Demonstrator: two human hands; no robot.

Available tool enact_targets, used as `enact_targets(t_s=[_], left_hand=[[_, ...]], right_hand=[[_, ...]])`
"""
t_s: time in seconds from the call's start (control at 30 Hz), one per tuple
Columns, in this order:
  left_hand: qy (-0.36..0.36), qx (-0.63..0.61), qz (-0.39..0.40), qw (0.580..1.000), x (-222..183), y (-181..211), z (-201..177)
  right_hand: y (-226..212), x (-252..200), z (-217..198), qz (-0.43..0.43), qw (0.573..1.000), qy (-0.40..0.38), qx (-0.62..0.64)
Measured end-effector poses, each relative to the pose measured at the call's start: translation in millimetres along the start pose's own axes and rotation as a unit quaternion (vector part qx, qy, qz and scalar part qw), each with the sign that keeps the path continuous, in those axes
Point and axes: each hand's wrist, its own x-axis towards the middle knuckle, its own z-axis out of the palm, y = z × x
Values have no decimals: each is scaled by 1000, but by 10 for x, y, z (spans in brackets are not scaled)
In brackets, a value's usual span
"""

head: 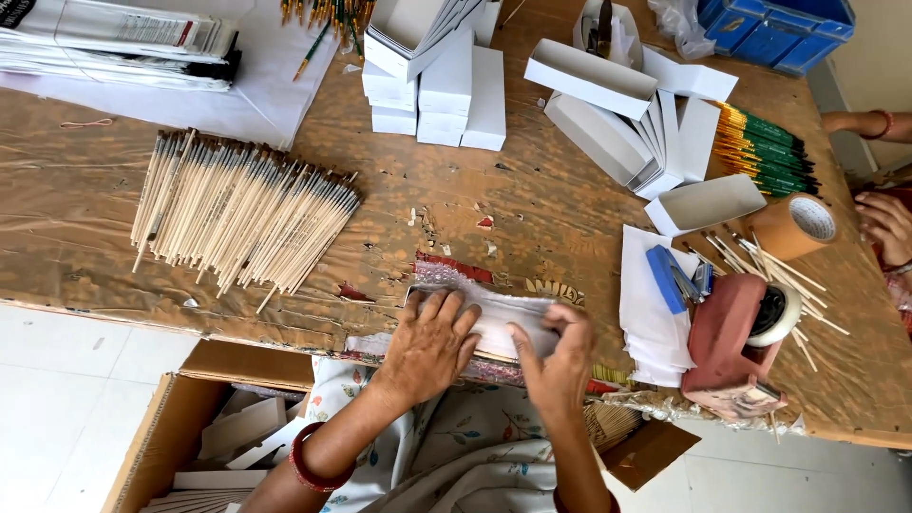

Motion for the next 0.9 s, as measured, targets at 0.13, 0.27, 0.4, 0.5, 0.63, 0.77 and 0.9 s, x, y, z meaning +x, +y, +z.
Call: enact_targets(t_s=[0.13, 0.27, 0.4, 0.5, 0.63, 0.77, 0.9], left_hand=[[-28, -56, -1, 998, 52, -6, -107], [105, -136, 20, 985, -14, -66, -251], [46, -188, 11, 981, -288, -234, -171], [79, -167, 18, 983, -303, -234, -243], [80, -152, 9, 985, -307, -211, -181], [45, -113, 10, 993, -311, -193, -185], [33, -121, -5, 992, -332, -191, -147]], right_hand=[[-66, 259, -168, -79, 980, 165, 79], [227, 288, -281, -265, 946, 56, 180], [491, 259, -536, -332, 932, -63, 134], [618, 195, -469, -322, 936, -79, 119], [225, 253, -425, -350, 932, 30, 89], [62, 292, -254, -284, 954, 82, 54], [268, 242, -134, -339, 936, 58, 77]])
